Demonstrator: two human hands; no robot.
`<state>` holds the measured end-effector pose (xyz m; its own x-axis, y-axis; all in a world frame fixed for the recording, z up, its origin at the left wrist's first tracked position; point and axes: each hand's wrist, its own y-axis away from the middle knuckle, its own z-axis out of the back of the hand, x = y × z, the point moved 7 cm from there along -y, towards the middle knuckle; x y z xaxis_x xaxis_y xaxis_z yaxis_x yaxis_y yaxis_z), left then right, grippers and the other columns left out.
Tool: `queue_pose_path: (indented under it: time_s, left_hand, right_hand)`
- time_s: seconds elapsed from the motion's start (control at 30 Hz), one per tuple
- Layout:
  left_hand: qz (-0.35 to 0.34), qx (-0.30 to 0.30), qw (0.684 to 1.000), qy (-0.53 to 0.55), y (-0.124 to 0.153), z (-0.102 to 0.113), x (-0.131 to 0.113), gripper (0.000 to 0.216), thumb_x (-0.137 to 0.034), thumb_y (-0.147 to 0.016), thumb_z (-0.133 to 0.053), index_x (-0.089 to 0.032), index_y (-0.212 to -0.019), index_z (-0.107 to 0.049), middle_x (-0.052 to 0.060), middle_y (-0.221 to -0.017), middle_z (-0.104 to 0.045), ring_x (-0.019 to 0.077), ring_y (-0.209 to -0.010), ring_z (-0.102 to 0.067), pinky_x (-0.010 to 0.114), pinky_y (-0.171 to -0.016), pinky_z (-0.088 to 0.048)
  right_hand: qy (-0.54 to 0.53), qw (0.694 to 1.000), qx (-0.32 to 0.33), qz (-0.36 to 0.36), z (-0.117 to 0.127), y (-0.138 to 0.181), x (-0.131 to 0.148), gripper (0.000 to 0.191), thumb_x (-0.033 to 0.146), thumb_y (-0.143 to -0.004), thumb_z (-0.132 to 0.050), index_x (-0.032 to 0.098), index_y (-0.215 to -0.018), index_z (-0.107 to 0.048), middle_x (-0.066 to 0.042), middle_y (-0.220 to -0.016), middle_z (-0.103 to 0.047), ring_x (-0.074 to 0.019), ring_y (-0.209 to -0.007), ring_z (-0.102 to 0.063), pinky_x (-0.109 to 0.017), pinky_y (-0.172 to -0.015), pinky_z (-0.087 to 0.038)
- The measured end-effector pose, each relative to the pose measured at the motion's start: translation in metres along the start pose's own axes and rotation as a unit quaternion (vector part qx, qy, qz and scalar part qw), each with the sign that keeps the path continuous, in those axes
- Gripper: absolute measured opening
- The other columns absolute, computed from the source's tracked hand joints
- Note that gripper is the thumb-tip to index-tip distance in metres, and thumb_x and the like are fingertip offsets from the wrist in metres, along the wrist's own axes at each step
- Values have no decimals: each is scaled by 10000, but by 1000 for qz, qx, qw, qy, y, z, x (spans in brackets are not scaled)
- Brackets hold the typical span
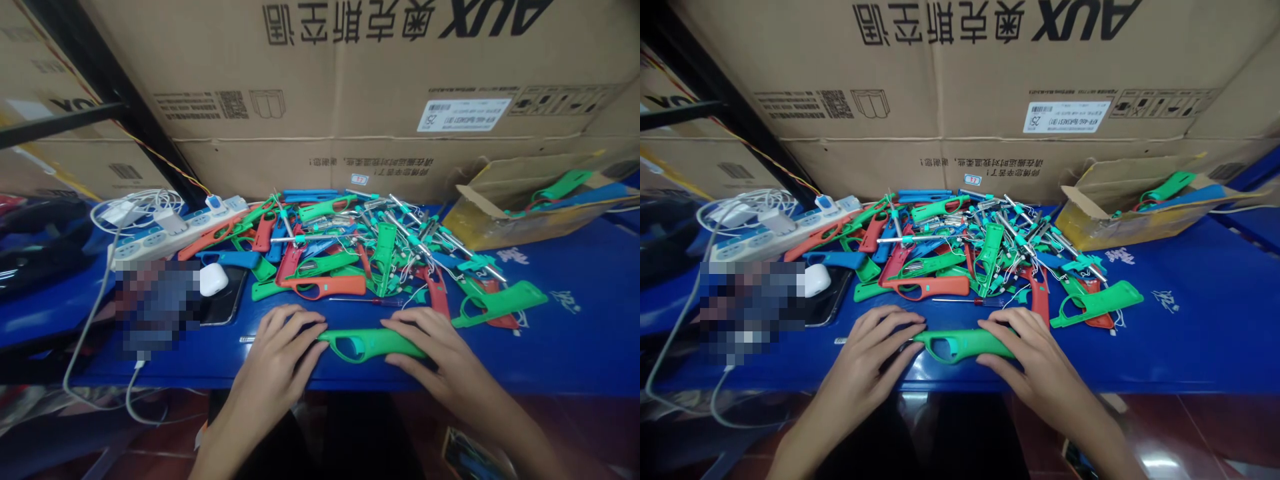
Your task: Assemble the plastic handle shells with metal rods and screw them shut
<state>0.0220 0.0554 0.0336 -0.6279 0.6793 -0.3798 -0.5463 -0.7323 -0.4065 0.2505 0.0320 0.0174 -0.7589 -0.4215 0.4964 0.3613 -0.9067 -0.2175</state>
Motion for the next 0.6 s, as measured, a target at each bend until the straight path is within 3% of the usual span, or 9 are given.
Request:
queue_pose_path:
  time_s: [0.6]
  left_hand:
    - [8,14,1000,1,1,0,-2,225,-196,-1009,-608,-211,-1231,-639,51,-1240,-692,254,-1202,-519,442,-1036,-408]
  right_hand:
    - [13,1000,-1,5,-2,1,1,367,441,-1013,-617,331,-1361,-578,-51,-1265,-609,-257,-1166,-571,-459,-996,-503]
